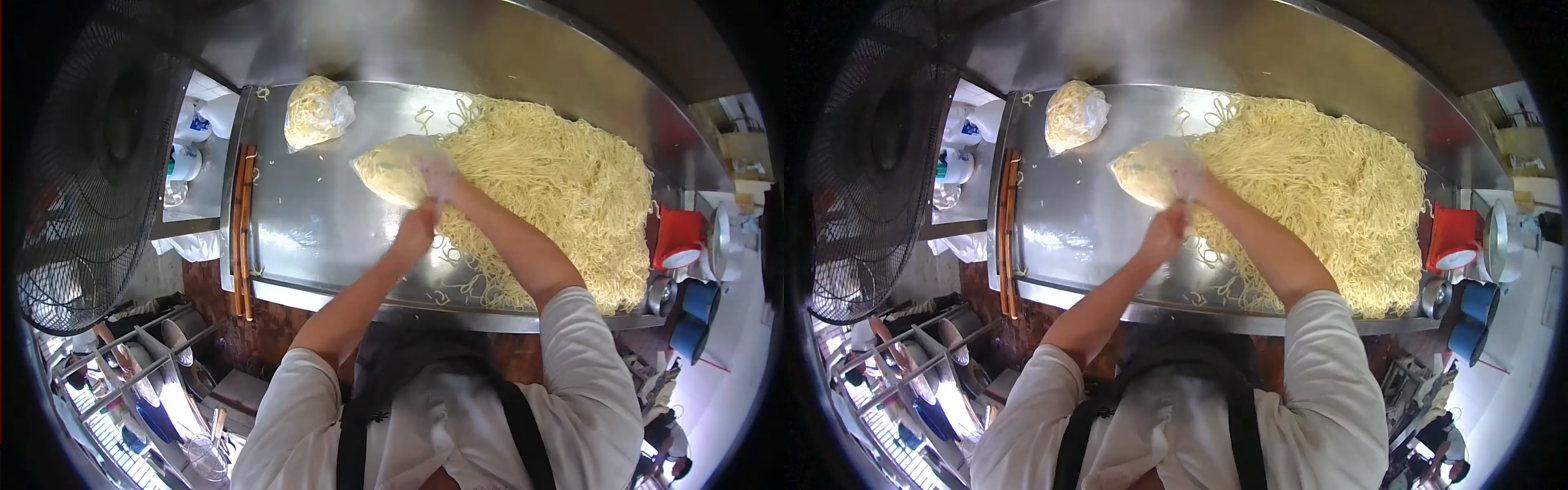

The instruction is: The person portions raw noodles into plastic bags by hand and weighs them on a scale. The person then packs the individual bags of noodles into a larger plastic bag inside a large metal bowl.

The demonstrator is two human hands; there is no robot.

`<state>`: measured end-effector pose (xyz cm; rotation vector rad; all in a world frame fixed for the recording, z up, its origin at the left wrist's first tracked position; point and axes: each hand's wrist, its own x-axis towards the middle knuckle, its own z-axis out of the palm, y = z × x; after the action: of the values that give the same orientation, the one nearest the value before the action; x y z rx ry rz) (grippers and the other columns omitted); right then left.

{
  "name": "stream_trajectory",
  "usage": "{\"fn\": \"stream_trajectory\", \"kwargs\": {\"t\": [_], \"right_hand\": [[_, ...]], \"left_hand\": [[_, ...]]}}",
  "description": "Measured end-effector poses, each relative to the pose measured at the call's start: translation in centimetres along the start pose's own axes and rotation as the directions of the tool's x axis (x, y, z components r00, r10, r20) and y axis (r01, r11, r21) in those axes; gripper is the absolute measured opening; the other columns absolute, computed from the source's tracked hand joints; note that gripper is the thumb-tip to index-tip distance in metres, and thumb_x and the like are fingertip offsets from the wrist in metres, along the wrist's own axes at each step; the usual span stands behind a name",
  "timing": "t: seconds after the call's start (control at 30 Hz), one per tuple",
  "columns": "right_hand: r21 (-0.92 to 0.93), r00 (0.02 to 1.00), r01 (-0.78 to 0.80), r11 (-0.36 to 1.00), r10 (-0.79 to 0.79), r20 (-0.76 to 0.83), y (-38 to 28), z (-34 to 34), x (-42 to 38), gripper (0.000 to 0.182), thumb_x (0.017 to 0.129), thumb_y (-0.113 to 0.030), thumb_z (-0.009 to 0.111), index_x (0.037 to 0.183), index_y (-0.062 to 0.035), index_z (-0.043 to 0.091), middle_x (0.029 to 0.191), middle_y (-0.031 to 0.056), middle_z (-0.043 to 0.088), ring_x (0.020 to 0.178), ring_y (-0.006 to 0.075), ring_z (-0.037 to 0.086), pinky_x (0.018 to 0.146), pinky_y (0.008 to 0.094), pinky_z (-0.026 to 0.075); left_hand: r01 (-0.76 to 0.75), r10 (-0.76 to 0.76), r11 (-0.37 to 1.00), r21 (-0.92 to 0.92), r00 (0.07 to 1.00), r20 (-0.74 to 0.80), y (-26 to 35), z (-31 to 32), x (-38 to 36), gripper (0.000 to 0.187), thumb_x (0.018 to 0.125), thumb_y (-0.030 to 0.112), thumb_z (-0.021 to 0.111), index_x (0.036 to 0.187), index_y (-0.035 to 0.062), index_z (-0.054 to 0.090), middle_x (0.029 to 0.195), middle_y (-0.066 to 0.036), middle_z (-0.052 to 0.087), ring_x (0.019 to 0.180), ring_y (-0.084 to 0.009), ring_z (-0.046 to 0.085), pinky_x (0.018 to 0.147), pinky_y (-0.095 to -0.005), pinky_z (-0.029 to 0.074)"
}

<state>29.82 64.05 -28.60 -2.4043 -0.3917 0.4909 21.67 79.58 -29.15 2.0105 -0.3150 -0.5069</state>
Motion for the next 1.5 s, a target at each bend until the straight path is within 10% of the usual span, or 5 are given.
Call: {"fn": "stream_trajectory", "kwargs": {"t": [0.17, 0.4, 0.7, 1.1, 1.5], "right_hand": [[0.374, 0.886, 0.246, 0.894, -0.051, -0.461, -2.0, -0.4, -0.6, 0.066, 0.078, -0.029, 0.074, 0.135, -0.0083, 0.047, 0.125, 0.0206, 0.057, 0.115, 0.0361, 0.057, 0.100, 0.0379, 0.045], [-0.277, 0.956, 0.250, 0.928, -0.282, -0.079, 0.3, 0.4, -10.6, 0.069, 0.075, -0.018, 0.073, 0.138, -0.0077, 0.045, 0.136, 0.0192, 0.048, 0.129, 0.0387, 0.042, 0.112, 0.0496, 0.030], [-0.335, 0.911, -0.105, 0.936, -0.045, -0.410, -3.2, -1.9, -7.7, 0.060, 0.068, 0.001, 0.072, 0.125, -0.0088, 0.059, 0.141, 0.0135, 0.049, 0.132, 0.0352, 0.043, 0.119, 0.0549, 0.015], [-0.079, 0.751, -0.389, 0.918, 0.266, -0.604, 7.8, -9.7, -7.4, 0.061, 0.064, 0.002, 0.078, 0.121, -0.0138, 0.065, 0.107, 0.0139, 0.069, 0.093, 0.0298, 0.067, 0.081, 0.0375, 0.056], [-0.476, 0.733, -0.676, 0.562, 0.453, -0.507, 14.6, -19.4, -10.5, 0.047, 0.078, -0.013, 0.066, 0.122, -0.0022, 0.057, 0.117, 0.0215, 0.063, 0.113, 0.0393, 0.059, 0.088, 0.0498, 0.051]], "left_hand": [[-0.203, 0.281, 0.929, -0.310, 0.932, 0.229, 5.2, -3.6, -0.1, 0.025, 0.083, 0.000, 0.068, 0.106, 0.0019, 0.060, 0.087, -0.015, 0.065, 0.083, -0.0306, 0.066, 0.073, -0.0344, 0.053], [-0.512, 0.523, 0.562, 0.649, 0.828, 0.201, 2.0, -3.3, 5.2, 0.071, 0.065, 0.022, 0.082, 0.127, 0.0051, 0.053, 0.117, -0.014, 0.061, 0.115, -0.0332, 0.055, 0.108, -0.0471, 0.033], [-0.379, 0.333, 0.833, 0.404, 0.925, 0.183, 5.6, -11.0, 1.4, 0.034, 0.066, 0.010, 0.068, 0.098, -0.0017, 0.061, 0.076, -0.023, 0.065, 0.073, -0.0429, 0.063, 0.068, -0.0489, 0.052], [-0.244, 0.225, 0.879, 0.409, 0.970, 0.095, 14.5, -20.1, -6.3, 0.035, 0.060, 0.007, 0.073, 0.092, 0.0020, 0.063, 0.082, -0.019, 0.065, 0.080, -0.0417, 0.060, 0.074, -0.0470, 0.049], [-0.446, 0.392, 0.593, 0.671, 0.887, 0.244, 1.9, -17.9, -3.4, 0.042, 0.062, 0.001, 0.062, 0.104, 0.0081, 0.063, 0.102, -0.010, 0.062, 0.110, -0.0297, 0.054, 0.098, -0.0486, 0.037]]}}
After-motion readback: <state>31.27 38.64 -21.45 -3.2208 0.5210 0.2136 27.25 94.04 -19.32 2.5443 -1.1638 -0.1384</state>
